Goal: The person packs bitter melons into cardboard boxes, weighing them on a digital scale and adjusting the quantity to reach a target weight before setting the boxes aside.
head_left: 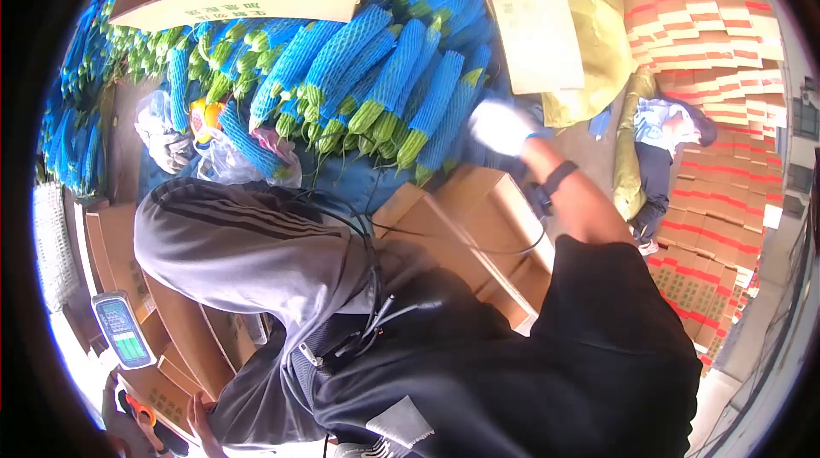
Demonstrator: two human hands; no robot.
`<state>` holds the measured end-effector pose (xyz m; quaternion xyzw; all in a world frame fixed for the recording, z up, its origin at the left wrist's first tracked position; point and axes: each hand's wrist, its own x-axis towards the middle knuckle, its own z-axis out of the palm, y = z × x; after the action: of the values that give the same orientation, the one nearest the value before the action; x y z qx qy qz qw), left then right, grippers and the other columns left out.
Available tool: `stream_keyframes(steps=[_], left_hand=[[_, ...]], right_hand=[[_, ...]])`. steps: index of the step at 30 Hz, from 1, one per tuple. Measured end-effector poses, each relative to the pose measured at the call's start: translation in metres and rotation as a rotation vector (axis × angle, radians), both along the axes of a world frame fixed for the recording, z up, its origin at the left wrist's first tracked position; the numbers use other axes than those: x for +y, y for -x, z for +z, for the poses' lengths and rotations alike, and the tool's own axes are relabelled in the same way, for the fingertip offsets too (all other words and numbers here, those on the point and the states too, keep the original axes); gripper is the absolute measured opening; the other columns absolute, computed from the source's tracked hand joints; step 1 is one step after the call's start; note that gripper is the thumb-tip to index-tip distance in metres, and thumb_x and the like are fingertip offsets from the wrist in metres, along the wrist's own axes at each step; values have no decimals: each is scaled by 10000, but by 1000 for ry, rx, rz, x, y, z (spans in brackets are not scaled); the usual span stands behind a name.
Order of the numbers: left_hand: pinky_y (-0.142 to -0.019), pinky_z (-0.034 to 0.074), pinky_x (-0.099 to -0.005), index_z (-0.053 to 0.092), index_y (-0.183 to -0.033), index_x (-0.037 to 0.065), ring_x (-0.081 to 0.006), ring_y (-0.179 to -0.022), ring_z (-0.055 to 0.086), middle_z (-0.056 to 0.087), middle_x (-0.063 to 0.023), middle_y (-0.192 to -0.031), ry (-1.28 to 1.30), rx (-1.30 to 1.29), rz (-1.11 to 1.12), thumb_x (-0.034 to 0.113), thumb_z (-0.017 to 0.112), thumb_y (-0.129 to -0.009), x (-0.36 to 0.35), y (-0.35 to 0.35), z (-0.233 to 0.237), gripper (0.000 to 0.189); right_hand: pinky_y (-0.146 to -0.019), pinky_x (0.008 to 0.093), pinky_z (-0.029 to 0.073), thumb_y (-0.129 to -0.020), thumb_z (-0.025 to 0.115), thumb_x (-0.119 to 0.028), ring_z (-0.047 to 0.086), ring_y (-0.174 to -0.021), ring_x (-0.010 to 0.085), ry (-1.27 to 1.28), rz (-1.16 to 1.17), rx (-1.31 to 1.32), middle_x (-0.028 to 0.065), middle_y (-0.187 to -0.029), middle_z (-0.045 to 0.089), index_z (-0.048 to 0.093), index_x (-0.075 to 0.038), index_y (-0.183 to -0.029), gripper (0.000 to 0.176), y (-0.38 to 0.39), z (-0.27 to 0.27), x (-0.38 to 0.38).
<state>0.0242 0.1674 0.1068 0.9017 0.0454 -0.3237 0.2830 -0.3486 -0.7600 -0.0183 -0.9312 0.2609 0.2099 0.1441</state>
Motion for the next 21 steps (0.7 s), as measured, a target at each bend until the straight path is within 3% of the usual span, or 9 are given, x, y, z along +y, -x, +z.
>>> stream_keyframes(steps=[1, 4, 8, 11, 12, 13, 16, 19, 21], left_hand=[[-681, 469, -301, 680, -1249, 20, -132, -653, 621, 656, -51, -707, -7, -3, -10, 426, 548, -1094, -4, 2, 3, 454], [-693, 468, -301, 701, -1213, 29, -125, -675, 598, 648, -43, -712, 28, -18, 62, 435, 525, -1103, -18, 10, 9, 457], [-695, 344, -260, 743, -1128, 62, -81, -741, 418, 429, 38, -799, 27, 39, 222, 484, 663, -1032, -55, 20, 32, 440], [-686, 358, -270, 745, -1119, 76, -84, -736, 426, 435, 32, -794, 8, 16, 163, 467, 657, -1030, -35, 10, 18, 411], [-680, 361, -273, 744, -1121, 79, -85, -726, 429, 438, 30, -786, -3, 10, 163, 471, 658, -1026, -34, 10, 16, 413], [-673, 364, -276, 743, -1123, 83, -87, -717, 432, 442, 29, -778, -11, 7, 164, 476, 659, -1023, -33, 10, 17, 414], [-655, 374, -285, 741, -1128, 93, -91, -688, 439, 452, 24, -755, -17, -5, 165, 488, 662, -1013, -36, 1, 6, 418], [-636, 384, -294, 738, -1133, 104, -95, -659, 447, 463, 19, -732, -15, -17, 168, 500, 665, -1003, -40, -1, 5, 423], [-623, 391, -300, 736, -1137, 111, -98, -639, 453, 470, 15, -717, -22, -15, 184, 508, 668, -996, -43, -3, 6, 427]], right_hand=[[-857, 495, 563, -903, 618, -375, 705, -992, 395, -232, 88, 409, 205, -1155, 747, 766, -53, -1064, 390, -20, -3, 32], [-1044, 477, 537, -970, 562, -541, 653, -1281, 371, -376, 144, 576, 160, -1380, 694, 719, -134, -1337, 570, -30, 20, 117], [-1046, 481, 535, -961, 550, -410, 634, -1311, 372, -386, 170, 743, 154, -1421, 672, 702, -109, -1371, 531, -22, 59, 130], [-907, 488, 578, -992, 527, -381, 739, -1056, 378, -217, 34, 225, 200, -1103, 766, 787, -49, -1067, 429, 89, -124, 108], [-834, 502, 588, -1002, 560, -361, 745, -986, 439, -230, -211, 131, 253, -1147, 756, 716, -7, -1226, 448, 46, -48, 105], [-762, 520, 574, -986, 612, -383, 738, -900, 474, -318, -513, -33, 286, -1063, 754, 721, 63, -1101, 473, 27, -30, 99], [-961, 453, 534, -943, 705, -602, 739, -1074, 395, -649, -859, -459, 291, -1041, 760, 744, 74, -1067, 688, -11, -49, 100], [-1060, 442, 513, -740, 818, -758, 661, -1257, 422, -457, -1182, -223, 377, -1329, 642, 481, 255, -1363, 1235, -61, -71, 103], [-1101, 444, 501, -669, 872, -731, 598, -1342, 438, -261, -1464, -223, 389, -1421, 568, 295, 227, -1491, 1388, -97, -63, 114]])
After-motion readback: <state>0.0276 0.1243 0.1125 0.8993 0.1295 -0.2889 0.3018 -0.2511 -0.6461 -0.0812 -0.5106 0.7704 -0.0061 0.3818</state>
